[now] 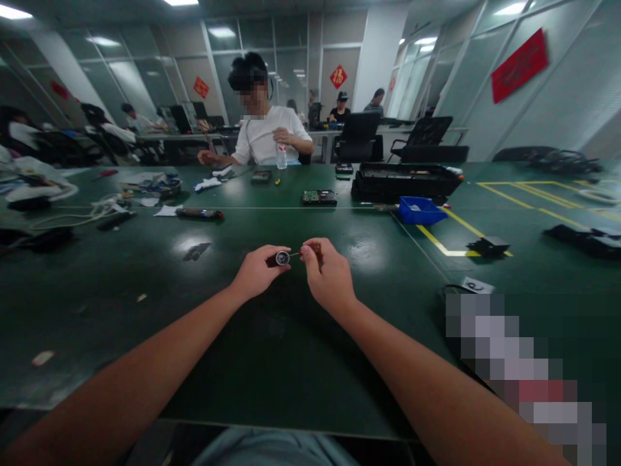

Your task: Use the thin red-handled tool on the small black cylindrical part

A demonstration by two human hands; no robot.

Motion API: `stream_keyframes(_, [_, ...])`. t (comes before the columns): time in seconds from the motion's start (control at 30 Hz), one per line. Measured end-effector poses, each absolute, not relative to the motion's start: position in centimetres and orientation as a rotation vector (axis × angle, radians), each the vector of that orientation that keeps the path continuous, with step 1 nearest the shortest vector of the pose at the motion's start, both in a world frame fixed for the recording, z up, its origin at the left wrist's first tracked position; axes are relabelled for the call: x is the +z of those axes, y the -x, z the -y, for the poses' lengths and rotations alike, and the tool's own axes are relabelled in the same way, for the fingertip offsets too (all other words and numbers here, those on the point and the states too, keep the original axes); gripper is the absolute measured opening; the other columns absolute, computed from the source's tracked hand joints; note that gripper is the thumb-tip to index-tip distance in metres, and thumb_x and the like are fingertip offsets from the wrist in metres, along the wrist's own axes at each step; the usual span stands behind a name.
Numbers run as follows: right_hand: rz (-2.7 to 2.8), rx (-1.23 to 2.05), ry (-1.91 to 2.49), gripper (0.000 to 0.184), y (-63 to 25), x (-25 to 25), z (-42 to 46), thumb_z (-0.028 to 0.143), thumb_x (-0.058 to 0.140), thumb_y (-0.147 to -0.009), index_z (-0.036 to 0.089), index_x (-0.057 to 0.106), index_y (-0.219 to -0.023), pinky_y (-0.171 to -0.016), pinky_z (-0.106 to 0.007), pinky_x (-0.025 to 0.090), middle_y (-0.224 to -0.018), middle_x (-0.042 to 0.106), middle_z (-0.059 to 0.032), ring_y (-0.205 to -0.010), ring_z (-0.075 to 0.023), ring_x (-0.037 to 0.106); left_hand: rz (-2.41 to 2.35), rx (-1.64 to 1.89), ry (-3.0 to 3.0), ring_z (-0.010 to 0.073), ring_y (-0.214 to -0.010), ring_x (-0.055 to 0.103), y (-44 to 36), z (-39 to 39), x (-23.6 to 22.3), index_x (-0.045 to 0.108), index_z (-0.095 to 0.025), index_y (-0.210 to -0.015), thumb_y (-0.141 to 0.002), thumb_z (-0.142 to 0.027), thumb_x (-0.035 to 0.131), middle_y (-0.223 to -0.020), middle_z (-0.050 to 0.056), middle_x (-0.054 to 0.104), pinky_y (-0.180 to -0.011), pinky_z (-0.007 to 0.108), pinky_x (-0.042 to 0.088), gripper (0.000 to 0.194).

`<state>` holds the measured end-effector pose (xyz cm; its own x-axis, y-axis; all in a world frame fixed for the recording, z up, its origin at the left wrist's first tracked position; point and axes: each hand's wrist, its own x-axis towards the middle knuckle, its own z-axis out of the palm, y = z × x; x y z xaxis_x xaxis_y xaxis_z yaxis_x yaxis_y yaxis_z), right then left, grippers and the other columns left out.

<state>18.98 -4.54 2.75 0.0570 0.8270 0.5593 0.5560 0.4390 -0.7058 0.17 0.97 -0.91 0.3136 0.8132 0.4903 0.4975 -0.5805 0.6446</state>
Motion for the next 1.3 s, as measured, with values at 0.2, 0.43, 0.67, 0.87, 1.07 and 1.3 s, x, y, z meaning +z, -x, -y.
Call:
stream_keyframes(0.2, [1.775, 0.124, 1.335, 0.025, -19.0, 3.2, 5.1, 0.044, 0.061, -0.091, 0.021, 0.061, -0.081, -0.056, -0.028, 0.040, -0.066, 0.065, -0.0004, -0.055, -0.0146, 0.058, -1.148, 1.162, -2.193, 0.0191, -0.101, 0.066, -0.1, -1.1, -1.2, 0.071, -0.023, -0.115, -0.078, -0.015, 0.077, -0.109, 0.003, 0.072, -0.091, 0.034, 0.050, 0.038])
stream_keyframes(0.43, [1.966, 0.160, 1.226, 0.017, -19.0, 3.7, 5.6, 0.026, 0.047, -0.096, 0.020, 0.062, -0.097, -0.067, -0.031, 0.044, -0.081, 0.067, -0.0042, -0.072, -0.0183, 0.062, -1.207, 1.147, -2.195, 0.0198, -0.100, 0.067, -0.1, -1.1, -1.3, 0.072, -0.023, -0.113, -0.077, -0.014, 0.077, -0.108, 0.003, 0.072, -0.091, 0.035, 0.051, 0.038])
stream_keyframes(0.67, [1.505, 0.593, 1.132, 0.022, -19.0, 2.0, 4.0, 0.039, 0.052, -0.096, 0.020, 0.062, -0.101, -0.074, -0.035, 0.051, -0.084, 0.069, -0.0045, -0.077, -0.0190, 0.067, -1.232, 1.174, -2.192, 0.0202, -0.099, 0.067, -0.1, -1.1, -1.0, 0.072, -0.022, -0.113, -0.077, -0.014, 0.077, -0.107, 0.004, 0.072, -0.090, 0.035, 0.052, 0.038])
stream_keyframes(0.87, [1.055, 0.926, 1.052, 0.027, -19.8, 0.9, 1.7, 0.047, 0.054, -0.092, 0.021, 0.060, -0.088, -0.066, -0.034, 0.054, -0.079, 0.062, -0.0020, -0.067, -0.0163, 0.061, -1.054, 1.184, -2.282, 0.0187, -0.104, 0.066, -0.2, -0.7, -0.5, 0.072, -0.022, -0.114, -0.078, -0.011, 0.076, -0.111, 0.004, 0.072, -0.095, 0.035, 0.051, 0.038])
stream_keyframes(1.07, [1.284, 0.623, 1.148, 0.027, -19.7, 1.6, 2.7, 0.046, 0.050, -0.096, 0.021, 0.061, -0.095, -0.069, -0.034, 0.052, -0.079, 0.066, -0.0030, -0.071, -0.0173, 0.063, -1.164, 1.143, -2.241, 0.0195, -0.101, 0.067, -0.3, -0.6, -0.4, 0.072, -0.022, -0.114, -0.077, -0.012, 0.077, -0.109, 0.004, 0.073, -0.093, 0.036, 0.052, 0.039])
stream_keyframes(1.3, [1.481, 0.445, 1.196, 0.024, -18.9, 2.4, 4.1, 0.040, 0.046, -0.099, 0.020, 0.060, -0.099, -0.071, -0.033, 0.051, -0.081, 0.070, -0.0045, -0.074, -0.0182, 0.068, -1.168, 1.149, -2.231, 0.0191, -0.099, 0.067, -0.2, -0.8, -0.9, 0.071, -0.022, -0.115, -0.077, -0.017, 0.078, -0.108, 0.003, 0.073, -0.089, 0.034, 0.052, 0.039])
